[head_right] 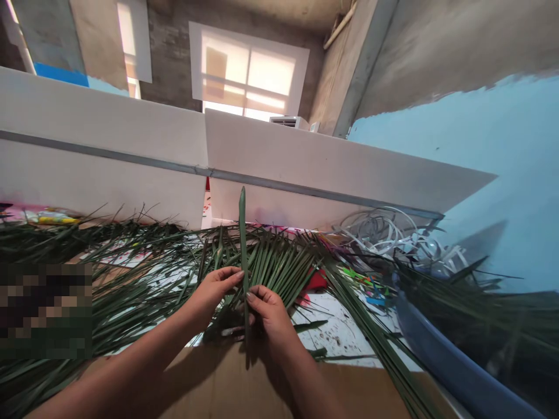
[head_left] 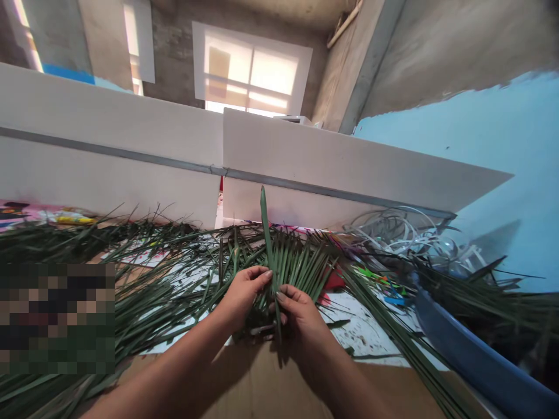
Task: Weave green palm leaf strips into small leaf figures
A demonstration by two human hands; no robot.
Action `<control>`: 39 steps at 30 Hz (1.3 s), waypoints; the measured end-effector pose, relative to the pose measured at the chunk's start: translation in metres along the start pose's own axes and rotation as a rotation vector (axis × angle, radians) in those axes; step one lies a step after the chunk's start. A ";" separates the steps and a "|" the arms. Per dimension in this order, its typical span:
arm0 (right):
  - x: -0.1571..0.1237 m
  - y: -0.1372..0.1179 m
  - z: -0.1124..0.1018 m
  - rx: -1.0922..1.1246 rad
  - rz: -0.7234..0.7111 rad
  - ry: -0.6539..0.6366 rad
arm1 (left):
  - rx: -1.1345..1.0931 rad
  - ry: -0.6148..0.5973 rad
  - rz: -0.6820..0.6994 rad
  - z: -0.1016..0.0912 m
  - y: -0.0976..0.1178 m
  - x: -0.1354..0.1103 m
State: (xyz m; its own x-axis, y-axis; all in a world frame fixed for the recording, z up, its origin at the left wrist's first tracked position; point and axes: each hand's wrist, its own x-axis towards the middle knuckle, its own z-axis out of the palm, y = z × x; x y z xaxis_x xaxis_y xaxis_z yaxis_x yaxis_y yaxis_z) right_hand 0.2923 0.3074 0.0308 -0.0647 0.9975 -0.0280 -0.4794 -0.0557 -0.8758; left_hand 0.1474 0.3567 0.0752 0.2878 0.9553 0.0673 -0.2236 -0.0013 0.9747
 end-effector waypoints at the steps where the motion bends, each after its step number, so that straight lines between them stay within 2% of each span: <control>1: 0.000 0.000 0.000 0.008 0.007 -0.008 | -0.006 -0.003 -0.006 -0.001 -0.001 0.001; 13: -0.003 -0.004 0.006 0.047 0.021 -0.039 | -0.023 -0.032 -0.053 -0.001 0.000 0.002; 20: -0.001 -0.004 0.005 -0.038 0.023 -0.031 | 0.000 -0.067 -0.063 0.003 0.006 -0.005; 24: 0.000 -0.011 0.002 -0.204 -0.071 0.027 | 0.072 -0.035 0.000 0.004 0.005 -0.005; 30: -0.002 -0.025 0.004 -0.352 -0.335 0.239 | 0.207 0.029 0.123 0.017 -0.005 -0.013; 34: -0.003 -0.022 0.009 -0.325 -0.374 0.299 | 0.362 0.015 0.161 0.023 -0.017 -0.021; 39: -0.005 -0.016 0.014 -0.245 -0.400 0.290 | 0.475 0.001 0.178 0.023 -0.021 -0.021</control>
State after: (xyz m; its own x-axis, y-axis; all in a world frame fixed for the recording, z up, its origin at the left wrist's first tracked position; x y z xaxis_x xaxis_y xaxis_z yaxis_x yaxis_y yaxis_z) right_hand 0.2883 0.3022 0.0514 0.3410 0.9117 0.2290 -0.1970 0.3076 -0.9309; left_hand 0.1671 0.3297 0.0577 0.2831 0.9283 0.2410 0.1793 -0.2980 0.9376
